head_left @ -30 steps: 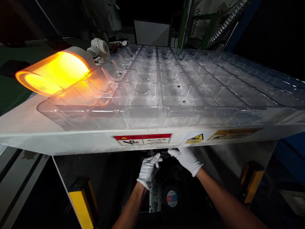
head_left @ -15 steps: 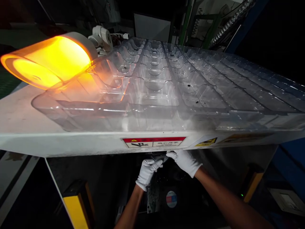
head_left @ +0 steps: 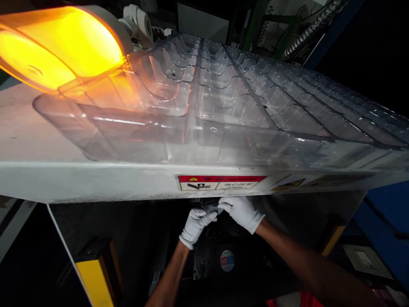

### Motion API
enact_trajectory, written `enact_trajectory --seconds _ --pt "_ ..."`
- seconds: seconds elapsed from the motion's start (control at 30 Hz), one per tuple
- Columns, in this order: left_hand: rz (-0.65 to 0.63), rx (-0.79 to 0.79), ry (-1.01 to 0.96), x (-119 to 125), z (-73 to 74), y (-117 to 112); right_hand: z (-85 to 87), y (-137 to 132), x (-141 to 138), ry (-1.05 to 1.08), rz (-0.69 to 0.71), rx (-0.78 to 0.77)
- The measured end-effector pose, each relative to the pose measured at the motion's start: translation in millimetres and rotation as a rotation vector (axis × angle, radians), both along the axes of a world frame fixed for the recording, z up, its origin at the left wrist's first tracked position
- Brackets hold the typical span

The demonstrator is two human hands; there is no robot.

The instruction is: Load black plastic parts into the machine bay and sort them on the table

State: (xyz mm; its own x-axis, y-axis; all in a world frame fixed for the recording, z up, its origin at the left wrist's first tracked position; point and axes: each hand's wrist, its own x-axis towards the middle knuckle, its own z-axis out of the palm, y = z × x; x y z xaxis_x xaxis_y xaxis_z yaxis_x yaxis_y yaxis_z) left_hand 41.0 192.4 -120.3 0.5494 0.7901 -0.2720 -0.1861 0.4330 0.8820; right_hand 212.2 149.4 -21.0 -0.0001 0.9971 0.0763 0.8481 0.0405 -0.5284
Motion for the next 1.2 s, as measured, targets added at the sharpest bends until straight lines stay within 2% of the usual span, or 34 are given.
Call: enact_trajectory --seconds 0.2,0.4,0.7,0.9,1.0,1.2 --pt "-0.006 0.023 -0.022 -0.8 -3.7 1.3 -1.9 -0.9 -0.6 -0.061 -0.001 0.035" --pt "0.007 0.037 0.012 2.5 -0.2 0.0 -5.7 -3.5 -4.5 -0.215 -0.015 0.046" --pt "0.006 0.075 0.047 1.4 21.4 -4.4 -0.8 -7.3 -9.1 -0.325 -0.05 0.007" --pt "0.058 0.019 0.148 7.3 37.7 -6.6 2.3 -7.2 -9.5 -0.33 -0.072 -0.01" --pt "0.06 0.026 0.142 9.8 33.7 -7.9 1.4 -9.0 -8.4 -0.314 -0.072 -0.01" --pt "0.001 0.105 0.067 6.3 3.2 -5.0 -0.8 -13.4 -9.9 -0.203 -0.07 0.017"
